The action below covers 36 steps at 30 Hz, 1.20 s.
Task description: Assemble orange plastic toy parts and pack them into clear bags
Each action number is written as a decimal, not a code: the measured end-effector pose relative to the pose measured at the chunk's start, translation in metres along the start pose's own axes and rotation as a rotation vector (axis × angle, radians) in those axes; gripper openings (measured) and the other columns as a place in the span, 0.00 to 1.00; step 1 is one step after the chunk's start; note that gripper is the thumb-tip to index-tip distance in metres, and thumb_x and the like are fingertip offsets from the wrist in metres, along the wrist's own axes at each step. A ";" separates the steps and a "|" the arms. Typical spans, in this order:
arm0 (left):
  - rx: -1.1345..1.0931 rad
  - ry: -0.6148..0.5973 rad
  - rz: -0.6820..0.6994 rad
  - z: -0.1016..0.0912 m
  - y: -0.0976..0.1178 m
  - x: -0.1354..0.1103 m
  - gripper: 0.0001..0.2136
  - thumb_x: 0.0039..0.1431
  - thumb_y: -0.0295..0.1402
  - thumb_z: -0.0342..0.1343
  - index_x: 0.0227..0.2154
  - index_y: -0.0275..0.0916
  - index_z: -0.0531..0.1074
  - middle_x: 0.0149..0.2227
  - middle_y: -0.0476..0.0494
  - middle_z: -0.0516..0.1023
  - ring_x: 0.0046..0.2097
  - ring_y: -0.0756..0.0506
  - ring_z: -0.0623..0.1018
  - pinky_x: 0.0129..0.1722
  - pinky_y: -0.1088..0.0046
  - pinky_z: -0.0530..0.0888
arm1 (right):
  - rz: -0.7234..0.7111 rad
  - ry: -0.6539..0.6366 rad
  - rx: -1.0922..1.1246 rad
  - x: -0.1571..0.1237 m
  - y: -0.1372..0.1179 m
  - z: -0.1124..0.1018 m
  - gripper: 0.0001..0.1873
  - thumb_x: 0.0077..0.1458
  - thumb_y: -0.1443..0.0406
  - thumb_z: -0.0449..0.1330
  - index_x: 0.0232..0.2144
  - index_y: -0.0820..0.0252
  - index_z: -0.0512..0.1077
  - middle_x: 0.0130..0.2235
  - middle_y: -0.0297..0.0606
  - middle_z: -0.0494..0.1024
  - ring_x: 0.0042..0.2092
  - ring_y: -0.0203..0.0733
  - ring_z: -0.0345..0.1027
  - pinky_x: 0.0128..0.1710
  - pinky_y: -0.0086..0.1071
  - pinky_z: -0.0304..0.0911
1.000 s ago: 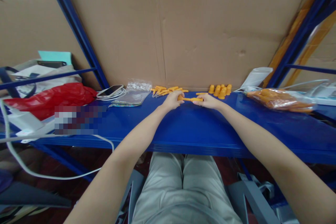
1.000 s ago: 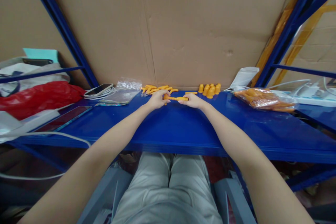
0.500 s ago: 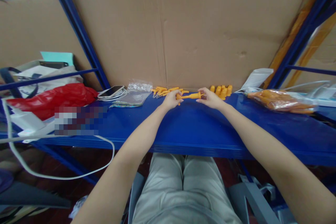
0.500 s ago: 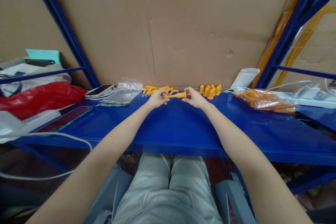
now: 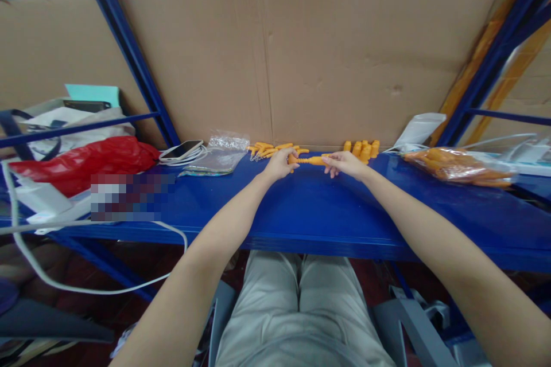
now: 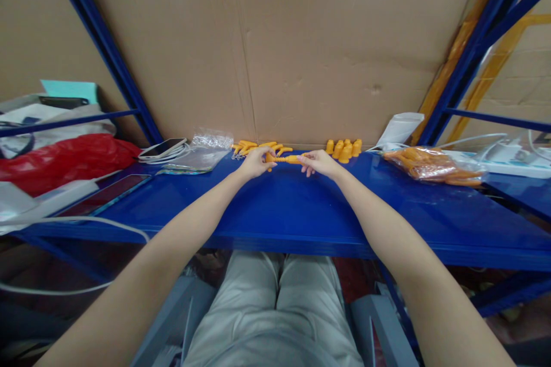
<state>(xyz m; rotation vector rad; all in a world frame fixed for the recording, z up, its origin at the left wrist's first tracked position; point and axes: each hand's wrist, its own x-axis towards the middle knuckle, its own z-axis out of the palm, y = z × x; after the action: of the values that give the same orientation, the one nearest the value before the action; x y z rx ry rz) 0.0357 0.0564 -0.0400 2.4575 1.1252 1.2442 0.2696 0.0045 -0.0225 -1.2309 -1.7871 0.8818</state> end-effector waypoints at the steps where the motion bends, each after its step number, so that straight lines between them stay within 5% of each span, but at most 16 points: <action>1: -0.001 -0.002 0.002 0.000 -0.001 0.000 0.11 0.44 0.22 0.65 0.30 0.38 0.71 0.31 0.50 0.75 0.33 0.48 0.74 0.32 0.73 0.71 | 0.019 -0.005 0.003 0.000 0.000 0.001 0.22 0.53 0.48 0.64 0.26 0.63 0.72 0.23 0.40 0.77 0.19 0.32 0.65 0.19 0.26 0.58; 8: 0.026 -0.010 0.010 -0.002 0.006 0.000 0.11 0.44 0.21 0.65 0.31 0.38 0.72 0.34 0.48 0.77 0.36 0.47 0.75 0.39 0.69 0.71 | 0.216 0.030 0.092 0.001 0.002 0.009 0.33 0.56 0.38 0.51 0.21 0.61 0.70 0.17 0.41 0.72 0.16 0.31 0.60 0.15 0.25 0.52; 13: 0.030 -0.030 -0.011 -0.002 0.004 0.001 0.11 0.44 0.21 0.65 0.31 0.38 0.71 0.33 0.49 0.77 0.34 0.48 0.74 0.38 0.70 0.70 | 0.284 -0.035 0.078 -0.002 0.000 0.006 0.35 0.59 0.39 0.47 0.32 0.65 0.74 0.24 0.46 0.77 0.17 0.31 0.62 0.16 0.25 0.54; 16: 0.031 -0.017 -0.005 -0.001 -0.002 0.002 0.11 0.45 0.23 0.65 0.31 0.38 0.71 0.32 0.50 0.76 0.33 0.48 0.73 0.37 0.71 0.70 | 0.211 -0.037 0.120 -0.004 -0.001 0.002 0.26 0.58 0.46 0.57 0.44 0.62 0.71 0.35 0.45 0.81 0.20 0.31 0.67 0.18 0.24 0.60; 19: 0.041 -0.009 0.001 -0.001 -0.004 0.002 0.10 0.45 0.24 0.65 0.31 0.39 0.71 0.31 0.50 0.75 0.33 0.48 0.73 0.36 0.71 0.70 | 0.106 0.018 0.108 -0.005 -0.001 0.001 0.22 0.52 0.55 0.67 0.46 0.60 0.70 0.37 0.42 0.81 0.22 0.29 0.67 0.19 0.23 0.62; 22: 0.051 -0.016 -0.027 -0.002 0.000 0.001 0.11 0.45 0.24 0.65 0.31 0.38 0.72 0.31 0.50 0.75 0.32 0.48 0.73 0.35 0.71 0.70 | 0.072 0.035 0.078 -0.003 0.001 0.002 0.21 0.53 0.50 0.65 0.36 0.63 0.73 0.31 0.43 0.80 0.20 0.29 0.64 0.18 0.24 0.61; 27: -0.013 -0.011 -0.044 -0.002 0.008 0.000 0.11 0.45 0.22 0.65 0.31 0.38 0.72 0.30 0.51 0.74 0.30 0.49 0.73 0.33 0.71 0.70 | 0.178 0.087 0.047 0.004 0.006 0.005 0.34 0.51 0.36 0.53 0.26 0.61 0.72 0.23 0.46 0.76 0.18 0.35 0.65 0.18 0.29 0.59; 32: -0.039 -0.012 -0.056 -0.001 0.006 0.000 0.11 0.45 0.21 0.65 0.30 0.38 0.71 0.29 0.51 0.74 0.32 0.48 0.74 0.35 0.71 0.71 | 0.284 0.092 0.093 0.000 -0.001 0.006 0.35 0.51 0.35 0.53 0.34 0.61 0.73 0.26 0.47 0.78 0.16 0.34 0.63 0.14 0.28 0.56; 36: -0.007 -0.001 -0.053 -0.002 0.003 0.001 0.11 0.44 0.21 0.65 0.31 0.37 0.72 0.31 0.49 0.75 0.34 0.47 0.75 0.38 0.69 0.71 | 0.238 0.020 0.160 -0.007 -0.006 0.005 0.24 0.53 0.48 0.64 0.44 0.58 0.70 0.37 0.42 0.81 0.19 0.30 0.65 0.14 0.24 0.58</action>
<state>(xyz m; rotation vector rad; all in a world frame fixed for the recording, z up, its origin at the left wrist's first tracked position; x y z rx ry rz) 0.0365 0.0548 -0.0367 2.4066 1.1763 1.2292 0.2642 -0.0041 -0.0207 -1.3598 -1.5421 1.1193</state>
